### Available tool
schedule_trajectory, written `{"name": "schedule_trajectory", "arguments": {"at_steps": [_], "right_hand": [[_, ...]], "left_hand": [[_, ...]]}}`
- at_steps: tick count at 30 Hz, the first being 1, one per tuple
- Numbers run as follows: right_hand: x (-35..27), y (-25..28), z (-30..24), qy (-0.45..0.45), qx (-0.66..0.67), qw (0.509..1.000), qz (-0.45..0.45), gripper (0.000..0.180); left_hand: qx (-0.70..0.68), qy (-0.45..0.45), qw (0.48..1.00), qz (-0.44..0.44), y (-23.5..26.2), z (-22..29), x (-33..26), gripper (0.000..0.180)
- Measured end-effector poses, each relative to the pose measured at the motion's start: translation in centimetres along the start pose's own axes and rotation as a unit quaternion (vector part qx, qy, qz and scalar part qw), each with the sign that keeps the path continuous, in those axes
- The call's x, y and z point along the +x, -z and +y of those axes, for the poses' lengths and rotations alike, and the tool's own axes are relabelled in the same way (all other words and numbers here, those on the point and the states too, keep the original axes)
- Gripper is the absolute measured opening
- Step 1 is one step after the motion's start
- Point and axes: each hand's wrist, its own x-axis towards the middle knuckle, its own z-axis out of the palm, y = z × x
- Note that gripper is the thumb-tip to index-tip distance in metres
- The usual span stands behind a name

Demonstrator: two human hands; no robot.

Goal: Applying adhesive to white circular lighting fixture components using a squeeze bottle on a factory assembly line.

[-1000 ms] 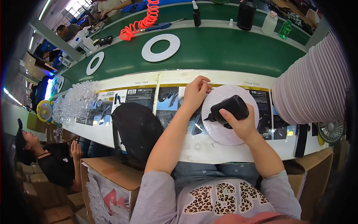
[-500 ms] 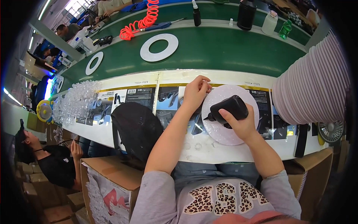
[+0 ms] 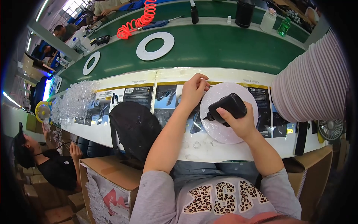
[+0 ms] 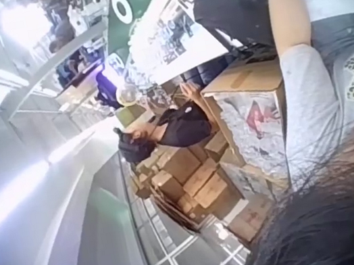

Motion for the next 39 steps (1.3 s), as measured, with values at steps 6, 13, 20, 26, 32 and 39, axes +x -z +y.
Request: {"name": "schedule_trajectory", "arguments": {"at_steps": [6, 13, 20, 26, 32, 39], "right_hand": [[0.0, 0.2, -0.8, 0.001, 0.041, 0.999, 0.035, 0.017], [-0.1, 1.6, -1.7, -0.009, 0.037, 0.999, -0.009, 0.014], [0.0, 1.6, -2.0, 0.028, -0.031, 0.995, -0.088, 0.013], [-0.2, 1.6, -1.8, 0.010, -0.030, 0.994, -0.103, 0.013], [-0.1, 1.7, -1.4, 0.013, -0.043, 0.992, -0.117, 0.014], [-0.1, 1.7, -1.4, 0.011, -0.043, 0.991, -0.127, 0.015]], "left_hand": [[0.001, 0.014, 1.000, -0.014, 0.1, 0.6, -0.2, 0.015], [0.005, -0.004, 1.000, -0.004, 0.1, 0.0, 0.0, 0.015], [-0.002, 0.003, 1.000, -0.005, 0.1, 0.1, 0.0, 0.015], [0.002, 0.003, 1.000, -0.012, 0.1, 0.2, 0.0, 0.016], [0.008, 0.035, 0.999, -0.032, 0.3, 0.7, -0.1, 0.015], [0.008, 0.034, 0.999, -0.030, 0.2, 0.8, -0.1, 0.016]]}}
